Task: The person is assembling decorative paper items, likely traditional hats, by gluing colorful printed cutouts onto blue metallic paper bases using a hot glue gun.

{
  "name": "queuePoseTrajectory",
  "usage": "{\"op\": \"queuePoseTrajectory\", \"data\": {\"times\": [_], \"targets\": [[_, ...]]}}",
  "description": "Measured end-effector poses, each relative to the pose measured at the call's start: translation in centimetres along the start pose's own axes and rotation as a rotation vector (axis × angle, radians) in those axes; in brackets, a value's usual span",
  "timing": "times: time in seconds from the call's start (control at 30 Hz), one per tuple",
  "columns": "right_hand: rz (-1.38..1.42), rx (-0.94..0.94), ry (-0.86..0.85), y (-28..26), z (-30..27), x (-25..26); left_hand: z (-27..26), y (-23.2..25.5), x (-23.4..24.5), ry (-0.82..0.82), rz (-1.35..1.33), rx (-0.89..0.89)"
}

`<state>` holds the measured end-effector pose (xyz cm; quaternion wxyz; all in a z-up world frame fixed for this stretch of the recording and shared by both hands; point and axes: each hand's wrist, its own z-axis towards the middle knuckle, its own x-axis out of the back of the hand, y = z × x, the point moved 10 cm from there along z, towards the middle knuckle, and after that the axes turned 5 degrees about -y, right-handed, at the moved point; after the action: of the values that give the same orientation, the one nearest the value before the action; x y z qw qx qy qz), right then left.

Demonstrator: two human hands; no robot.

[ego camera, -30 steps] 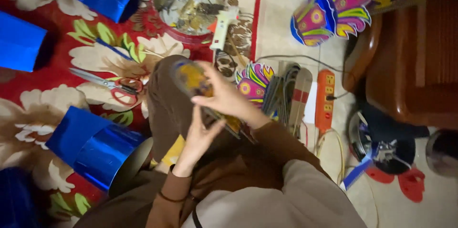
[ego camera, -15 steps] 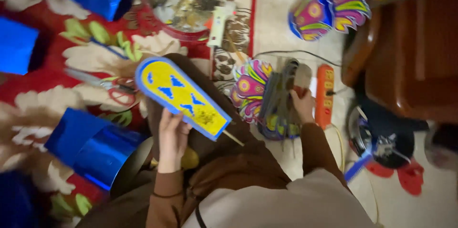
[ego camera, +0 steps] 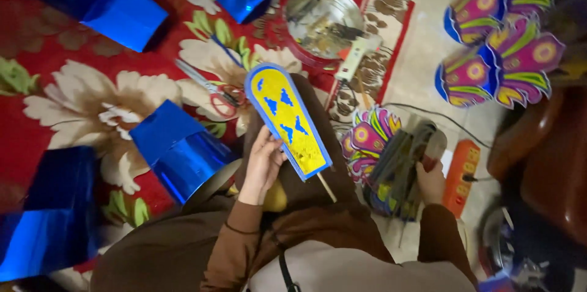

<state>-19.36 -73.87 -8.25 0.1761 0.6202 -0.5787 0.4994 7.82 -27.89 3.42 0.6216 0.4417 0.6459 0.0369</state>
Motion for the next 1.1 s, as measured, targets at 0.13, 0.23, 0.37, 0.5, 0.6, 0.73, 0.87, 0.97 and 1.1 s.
{"op": "queuePoseTrajectory", "data": {"times": [0.13, 0.23, 0.37, 0.5, 0.6, 0.73, 0.87, 0.97, 1.1], "targets": [[-0.567, 0.06, 0.168, 4.6, 5.2, -0.1, 0.2, 0.4, 1.0, -0.006, -0.083, -0.023], [-0.646, 0.204, 0.337, -3.5, 3.4, 4.3, 0.4, 1.4, 1.5, 0.009, -0.118, -0.046], [0.008, 0.573, 0.279, -22.6, -7.6, 8.9, -0.2, 3.9, -0.6, 0.089, -0.097, -0.07], [0.486, 0.414, -0.322, -35.8, -19.1, 4.2, -0.5, 3.7, 0.9, 0.213, 0.085, -0.11], [0.629, 0.709, -0.272, -39.3, -19.9, -1.5, -1.1, 4.2, 1.4, 0.276, 0.145, -0.11], [0.73, 0.763, -0.423, -41.7, -20.0, -7.4, -1.1, 4.7, 2.5, 0.286, 0.227, -0.183], [0.801, 0.707, -0.602, -42.4, -20.7, -9.8, -1.5, 5.4, 2.0, 0.286, 0.303, -0.231], [0.78, 0.706, -0.601, -43.3, -22.1, -9.5, -2.1, 6.0, 0.7, 0.293, 0.32, -0.243], [0.691, 0.745, -0.546, -44.0, -23.3, -8.4, -2.1, 5.6, 0.2, 0.299, 0.251, -0.228]]}}
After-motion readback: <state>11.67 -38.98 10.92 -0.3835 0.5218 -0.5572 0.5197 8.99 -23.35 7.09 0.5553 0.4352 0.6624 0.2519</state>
